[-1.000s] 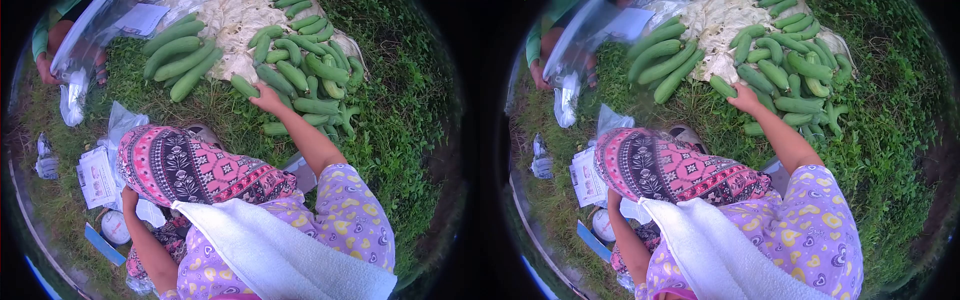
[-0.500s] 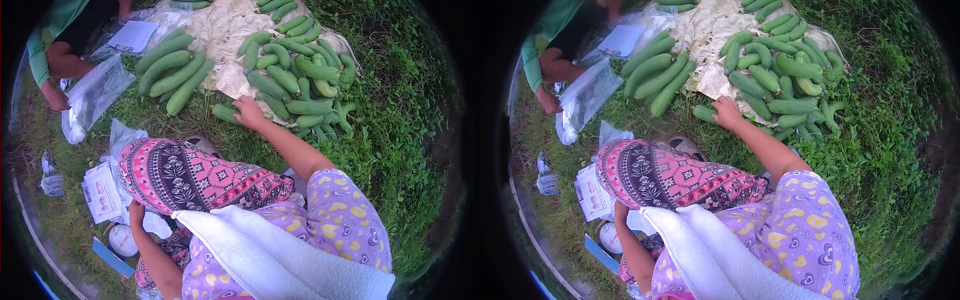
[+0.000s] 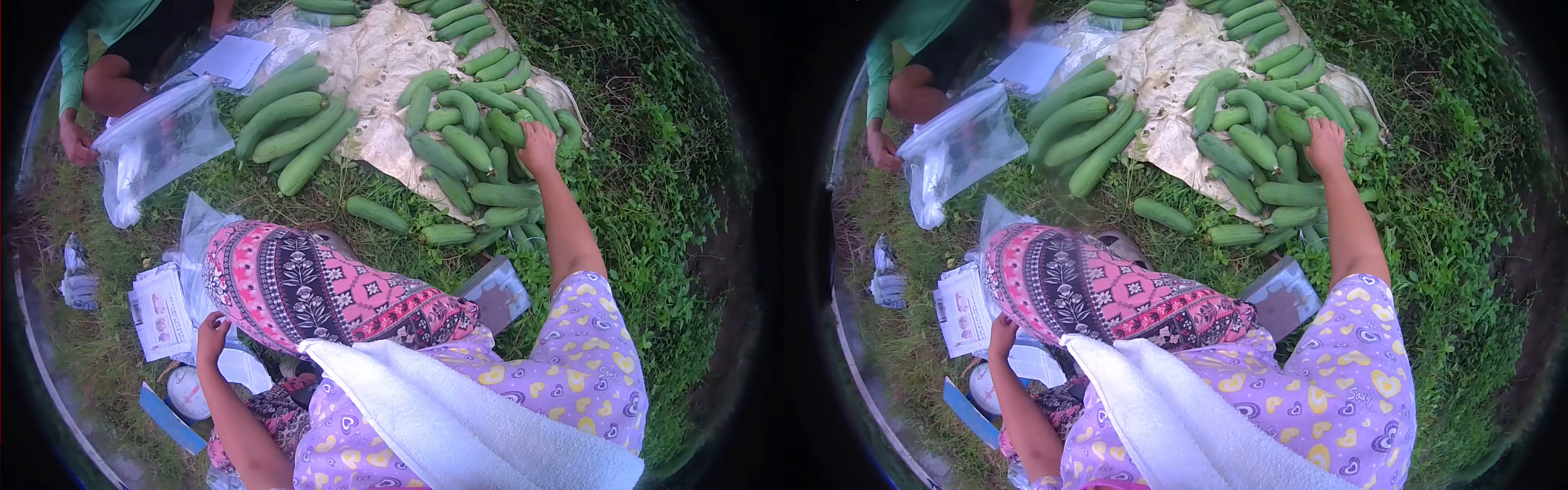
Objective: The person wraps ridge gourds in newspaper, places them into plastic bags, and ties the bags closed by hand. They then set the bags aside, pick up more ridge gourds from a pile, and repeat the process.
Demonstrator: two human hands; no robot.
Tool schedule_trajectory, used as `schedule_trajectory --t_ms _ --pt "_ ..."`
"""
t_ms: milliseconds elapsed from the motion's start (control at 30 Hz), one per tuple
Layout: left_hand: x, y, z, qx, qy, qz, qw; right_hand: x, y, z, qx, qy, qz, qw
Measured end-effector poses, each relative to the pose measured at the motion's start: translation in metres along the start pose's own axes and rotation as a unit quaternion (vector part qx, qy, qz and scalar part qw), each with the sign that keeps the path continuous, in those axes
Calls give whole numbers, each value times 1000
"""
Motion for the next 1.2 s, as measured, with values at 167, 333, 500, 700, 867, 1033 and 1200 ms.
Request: schedule_trajectory --t_ms 167,333,500,700,867,1033,1200 --pt "-35 19 57 -41 -58 4 997 0 1 26 -104 -136 -105 980" --pt "-56 40 102 -77 -98 -22 992 -3 -3 28 -46 -616 -274 737" --pt "-49 52 109 -57 -65 14 996 42 8 22 63 -844 -318 428" --pt "-50 70 119 -61 -91 7 994 104 25 8 160 -854 -299 396" --pt "-33 97 136 -88 -92 42 991 180 30 1 244 -838 -260 414" --pt "8 104 126 -58 -68 78 993 246 28 -62 265 -761 -233 545" --pt "5 108 113 -62 -43 81 994 275 14 -91 209 -597 -181 753"
Point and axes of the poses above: each hand's wrist, its own y-axis away from the middle knuckle, its own z-axis out of the back of the hand, x = y × z, the point moved 5 cm from there along -y, towards the middle knuckle, and after that the axes turned 9 degrees about y, right-handed, at the moved point
